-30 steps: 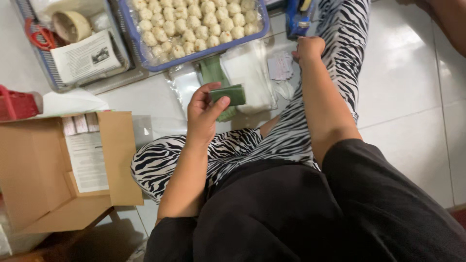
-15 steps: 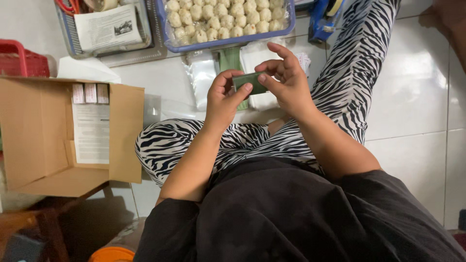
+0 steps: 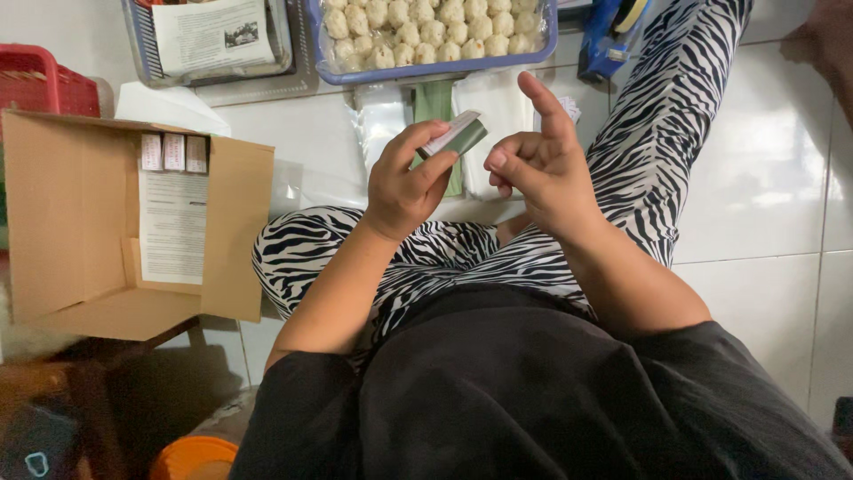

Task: The person sits on the floor and repeatedly packages small white food items. They place each item into a clear plastic bag, then wrap it in a green leaf, and finally seal it with a small paper label before placing the finished package into a cardboard box.

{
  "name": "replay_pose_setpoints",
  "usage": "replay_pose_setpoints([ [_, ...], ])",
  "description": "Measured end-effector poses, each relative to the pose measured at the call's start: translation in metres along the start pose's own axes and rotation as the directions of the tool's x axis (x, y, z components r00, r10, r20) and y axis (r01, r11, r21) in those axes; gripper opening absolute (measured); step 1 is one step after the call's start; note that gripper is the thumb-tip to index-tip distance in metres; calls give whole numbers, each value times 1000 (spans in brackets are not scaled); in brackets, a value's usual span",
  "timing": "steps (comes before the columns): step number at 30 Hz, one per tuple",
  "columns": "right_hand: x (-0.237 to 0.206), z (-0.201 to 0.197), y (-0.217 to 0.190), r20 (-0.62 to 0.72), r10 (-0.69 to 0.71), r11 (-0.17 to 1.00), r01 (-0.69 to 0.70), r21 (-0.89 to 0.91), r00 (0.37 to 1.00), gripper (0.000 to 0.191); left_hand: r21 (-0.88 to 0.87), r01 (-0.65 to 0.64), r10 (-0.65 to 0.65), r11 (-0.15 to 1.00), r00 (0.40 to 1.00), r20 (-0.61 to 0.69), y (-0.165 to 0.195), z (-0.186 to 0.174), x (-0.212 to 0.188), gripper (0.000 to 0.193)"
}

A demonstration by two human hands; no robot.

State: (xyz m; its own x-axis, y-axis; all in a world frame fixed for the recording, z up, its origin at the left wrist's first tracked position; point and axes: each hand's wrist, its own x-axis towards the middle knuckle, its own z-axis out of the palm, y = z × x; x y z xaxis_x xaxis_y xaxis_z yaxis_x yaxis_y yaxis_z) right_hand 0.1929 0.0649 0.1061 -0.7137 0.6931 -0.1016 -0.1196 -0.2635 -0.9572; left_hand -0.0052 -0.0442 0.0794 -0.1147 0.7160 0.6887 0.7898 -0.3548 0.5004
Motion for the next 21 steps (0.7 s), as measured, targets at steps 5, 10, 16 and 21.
replay_pose_setpoints([
  [5,6,10,4,10,31,999,-32,41,999,78,44,-107,108,993,994,-22,-4,-2,2,44],
  [10,14,14,24,-45,80,992,-75,99,996,69,29,-145,146,989,989,-26,-3,-3,3,43],
  [16,15,16,52,-142,27,997,-37,-69,989,66,-63,84,-88,994,994,-61,10,3,-6,38],
  [21,15,17,64,-128,-382,765,235,-600,915,64,-410,461,-501,787,865,10,20,17,-23,34],
])
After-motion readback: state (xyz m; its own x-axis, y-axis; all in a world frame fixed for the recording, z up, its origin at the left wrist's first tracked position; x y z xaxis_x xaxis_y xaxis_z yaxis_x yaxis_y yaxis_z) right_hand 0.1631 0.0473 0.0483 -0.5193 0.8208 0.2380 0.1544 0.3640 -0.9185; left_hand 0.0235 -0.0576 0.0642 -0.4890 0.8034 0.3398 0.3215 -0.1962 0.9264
